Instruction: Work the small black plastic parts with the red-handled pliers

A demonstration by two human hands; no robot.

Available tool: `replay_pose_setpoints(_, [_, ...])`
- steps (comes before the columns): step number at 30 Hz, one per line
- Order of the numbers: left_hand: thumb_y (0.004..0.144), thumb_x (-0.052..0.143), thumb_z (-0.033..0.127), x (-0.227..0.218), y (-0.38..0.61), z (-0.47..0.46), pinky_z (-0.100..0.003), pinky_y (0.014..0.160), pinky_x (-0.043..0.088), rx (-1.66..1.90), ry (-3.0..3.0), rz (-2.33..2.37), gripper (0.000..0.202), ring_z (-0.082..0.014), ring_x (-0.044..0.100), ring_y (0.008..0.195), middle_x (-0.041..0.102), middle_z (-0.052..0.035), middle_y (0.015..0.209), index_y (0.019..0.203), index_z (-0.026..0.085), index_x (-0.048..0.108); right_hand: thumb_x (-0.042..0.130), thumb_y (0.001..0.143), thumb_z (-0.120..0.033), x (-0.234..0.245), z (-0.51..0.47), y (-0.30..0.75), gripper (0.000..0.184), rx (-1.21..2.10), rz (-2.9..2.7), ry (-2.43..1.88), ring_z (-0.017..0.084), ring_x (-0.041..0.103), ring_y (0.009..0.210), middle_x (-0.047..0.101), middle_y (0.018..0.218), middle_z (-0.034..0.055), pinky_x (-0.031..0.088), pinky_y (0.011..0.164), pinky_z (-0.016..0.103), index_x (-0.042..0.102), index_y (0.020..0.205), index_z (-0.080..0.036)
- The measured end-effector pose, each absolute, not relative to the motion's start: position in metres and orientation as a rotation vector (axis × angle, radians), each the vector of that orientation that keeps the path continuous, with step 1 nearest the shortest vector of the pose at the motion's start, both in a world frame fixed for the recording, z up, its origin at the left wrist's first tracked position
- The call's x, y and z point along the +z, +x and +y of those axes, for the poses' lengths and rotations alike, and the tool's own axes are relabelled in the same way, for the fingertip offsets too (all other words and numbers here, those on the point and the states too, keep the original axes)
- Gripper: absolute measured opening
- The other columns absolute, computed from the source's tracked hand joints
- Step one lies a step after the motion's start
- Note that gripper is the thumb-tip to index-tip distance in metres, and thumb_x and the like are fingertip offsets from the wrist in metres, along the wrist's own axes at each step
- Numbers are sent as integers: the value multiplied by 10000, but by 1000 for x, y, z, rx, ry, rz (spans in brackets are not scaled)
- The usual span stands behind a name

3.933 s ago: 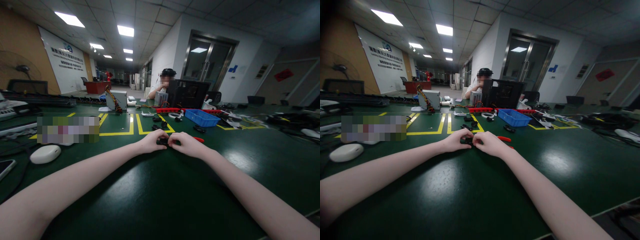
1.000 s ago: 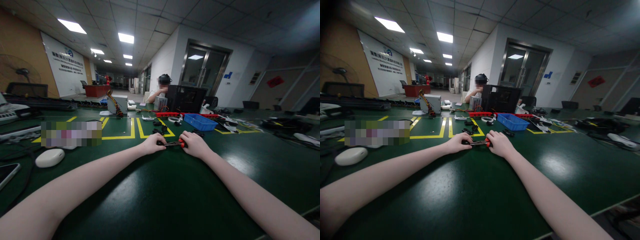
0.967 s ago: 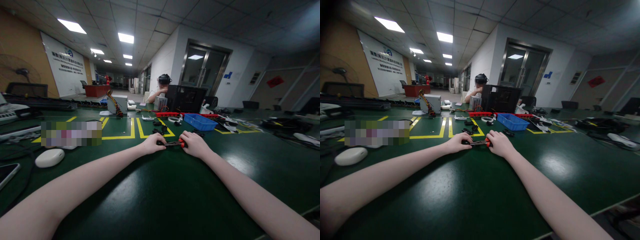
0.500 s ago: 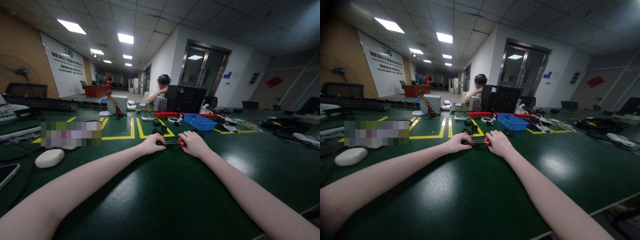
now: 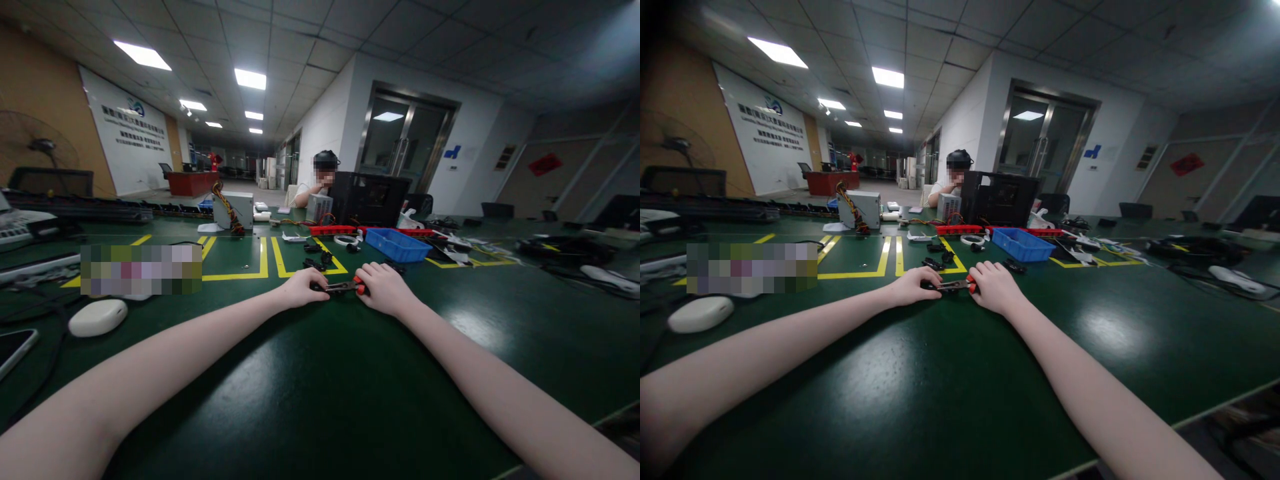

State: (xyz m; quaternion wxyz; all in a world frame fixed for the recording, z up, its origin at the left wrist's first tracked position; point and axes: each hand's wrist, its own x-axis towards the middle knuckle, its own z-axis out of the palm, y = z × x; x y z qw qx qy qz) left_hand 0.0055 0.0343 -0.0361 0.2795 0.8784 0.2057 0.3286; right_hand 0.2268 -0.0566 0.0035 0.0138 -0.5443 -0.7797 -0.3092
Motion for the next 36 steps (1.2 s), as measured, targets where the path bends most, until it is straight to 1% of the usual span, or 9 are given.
replay_pose_setpoints(2, [690, 774, 203, -36, 6, 34, -341, 954, 466, 878, 2362, 554, 142, -194, 630, 966, 682, -61, 959, 813, 158, 719, 546, 805, -344, 3, -57, 228, 185, -942, -2426, -1684, 238, 524, 841, 620, 931, 116, 319, 732, 339, 575, 877, -175])
replay_pose_setpoints(6, [707, 762, 212, -36, 6, 33, -326, 954, 462, 870, 2381, 537, 127, -192, 627, 966, 681, -54, 951, 816, 164, 717, 491, 859, -499, 2, -58, 229, 331, -891, -2417, -1650, 230, 528, 814, 614, 893, 107, 326, 722, 331, 577, 861, -179])
replay_pose_setpoints(8, [717, 755, 222, -35, 5, 33, -320, 952, 459, 856, 2394, 525, 129, -192, 626, 967, 679, -51, 948, 827, 165, 716, 460, 876, -538, 3, -59, 229, 381, -862, -2421, -1627, 223, 528, 804, 605, 893, 105, 327, 716, 325, 578, 877, -176])
replay_pose_setpoints(12, [745, 731, 227, -34, 4, 32, -313, 942, 456, 835, 2422, 516, 140, -193, 621, 969, 669, -56, 968, 864, 156, 709, 394, 924, -519, 5, -61, 229, 398, -829, -2416, -1599, 211, 527, 798, 590, 932, 106, 323, 704, 318, 585, 937, -170])
replay_pose_setpoints(16, [780, 696, 231, -32, 4, 31, -303, 921, 459, 817, 2439, 531, 145, -185, 621, 946, 663, -58, 986, 899, 148, 699, 359, 939, -523, 5, -60, 229, 430, -857, -2408, -1585, 209, 517, 800, 583, 947, 109, 319, 704, 323, 592, 942, -162])
replay_pose_setpoints(22, [813, 655, 244, -32, 4, 29, -299, 876, 468, 800, 2408, 592, 179, -189, 619, 921, 667, -64, 975, 951, 135, 687, 379, 934, -504, 5, -60, 230, 413, -925, -2367, -1579, 224, 506, 819, 592, 950, 122, 309, 713, 335, 603, 949, -157])
replay_pose_setpoints(27, [788, 681, 242, -33, 5, 30, -312, 891, 463, 797, 2425, 579, 165, -194, 618, 921, 664, -61, 967, 917, 139, 689, 362, 932, -549, 2, -59, 230, 453, -940, -2369, -1556, 213, 512, 806, 595, 919, 106, 307, 708, 327, 597, 911, -162])
replay_pose_setpoints(31, [766, 702, 236, -33, 5, 31, -311, 905, 460, 814, 2430, 532, 144, -196, 619, 931, 662, -57, 966, 878, 146, 690, 404, 905, -580, 0, -58, 230, 452, -924, -2385, -1528, 214, 523, 797, 597, 902, 101, 313, 704, 326, 593, 874, -171])
replay_pose_setpoints(36, [777, 692, 222, -32, 4, 28, -308, 877, 465, 824, 2431, 536, 164, -197, 617, 927, 661, -51, 952, 925, 152, 687, 411, 895, -600, -2, -57, 231, 473, -915, -2388, -1532, 220, 529, 811, 591, 929, 105, 325, 711, 326, 592, 926, -164])
